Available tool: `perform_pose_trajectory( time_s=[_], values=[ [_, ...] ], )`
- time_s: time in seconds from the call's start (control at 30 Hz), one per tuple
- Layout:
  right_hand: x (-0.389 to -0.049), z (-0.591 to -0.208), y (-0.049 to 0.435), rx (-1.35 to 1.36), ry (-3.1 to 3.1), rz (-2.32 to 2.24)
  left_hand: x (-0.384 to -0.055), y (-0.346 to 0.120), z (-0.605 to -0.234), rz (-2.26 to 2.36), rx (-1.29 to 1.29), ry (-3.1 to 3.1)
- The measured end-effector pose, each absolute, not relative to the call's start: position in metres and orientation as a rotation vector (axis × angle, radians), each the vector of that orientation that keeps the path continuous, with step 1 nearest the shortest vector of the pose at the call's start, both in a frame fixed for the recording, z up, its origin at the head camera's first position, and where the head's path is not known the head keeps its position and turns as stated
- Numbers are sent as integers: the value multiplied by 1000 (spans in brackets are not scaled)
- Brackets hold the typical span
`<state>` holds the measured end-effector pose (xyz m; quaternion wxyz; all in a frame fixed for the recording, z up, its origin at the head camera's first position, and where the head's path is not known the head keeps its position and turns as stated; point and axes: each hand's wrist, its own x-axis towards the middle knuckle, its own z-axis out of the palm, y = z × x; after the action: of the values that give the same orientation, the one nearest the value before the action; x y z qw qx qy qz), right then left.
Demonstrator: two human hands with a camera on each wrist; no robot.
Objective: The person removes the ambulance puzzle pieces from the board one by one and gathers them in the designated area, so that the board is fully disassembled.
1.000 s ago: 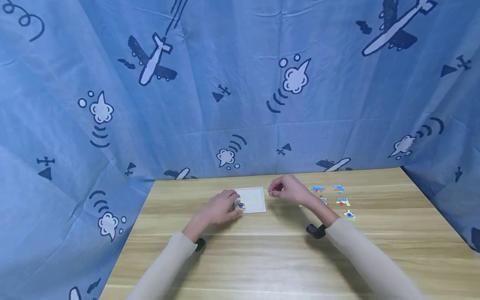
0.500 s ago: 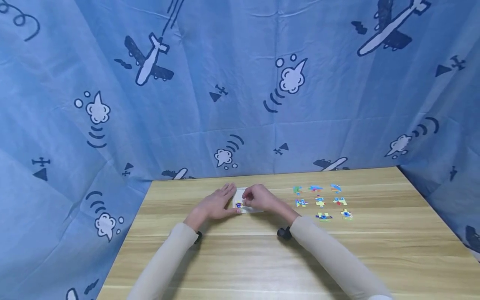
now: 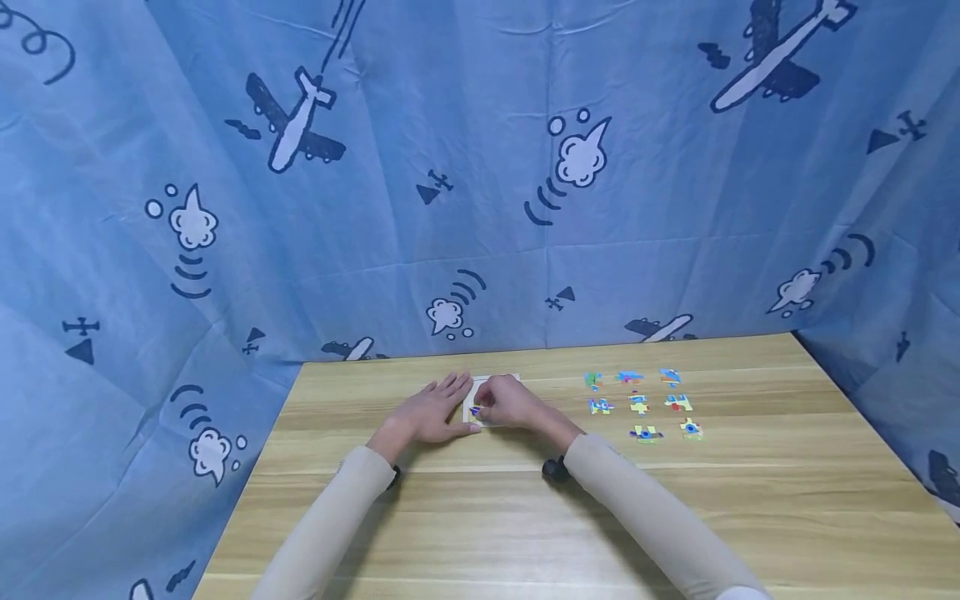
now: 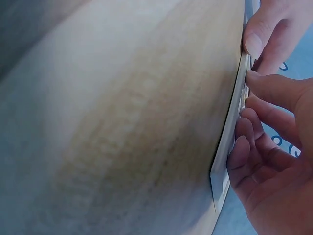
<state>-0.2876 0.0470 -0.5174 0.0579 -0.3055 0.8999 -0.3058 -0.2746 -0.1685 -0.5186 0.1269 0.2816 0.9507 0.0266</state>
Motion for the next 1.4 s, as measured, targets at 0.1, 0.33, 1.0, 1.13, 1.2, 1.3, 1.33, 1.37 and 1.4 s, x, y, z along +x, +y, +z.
perform_pose_trajectory(
  time_s=[0.1,0.33,1.0,1.13,1.2,1.3,1.33,1.37,1.4],
  values=[
    [-288,-517,46,-925,2731,-921,-274,-169,-520,78,817,2773],
    [-289,-518,45,-912,2717,-923,-273,-169,-522,92,826,2768],
    [-287,-515,46,-902,2722,-998,-271,-168,-518,117,814,2761],
    [-285,-513,47,-891,2732,-1042,-271,-169,-519,115,816,2765],
    [-284,-512,48,-870,2727,-1077,-272,-169,-519,107,812,2764],
    [-283,-511,49,-833,2707,-1140,-272,-169,-519,99,803,2760],
    [-282,-511,49,-822,2701,-1156,-272,-169,-519,96,801,2758],
    [-282,-510,50,-808,2698,-1169,-272,-169,-519,97,798,2757],
    [-282,-509,51,-801,2697,-1181,-272,-169,-519,94,795,2754]
  ],
)
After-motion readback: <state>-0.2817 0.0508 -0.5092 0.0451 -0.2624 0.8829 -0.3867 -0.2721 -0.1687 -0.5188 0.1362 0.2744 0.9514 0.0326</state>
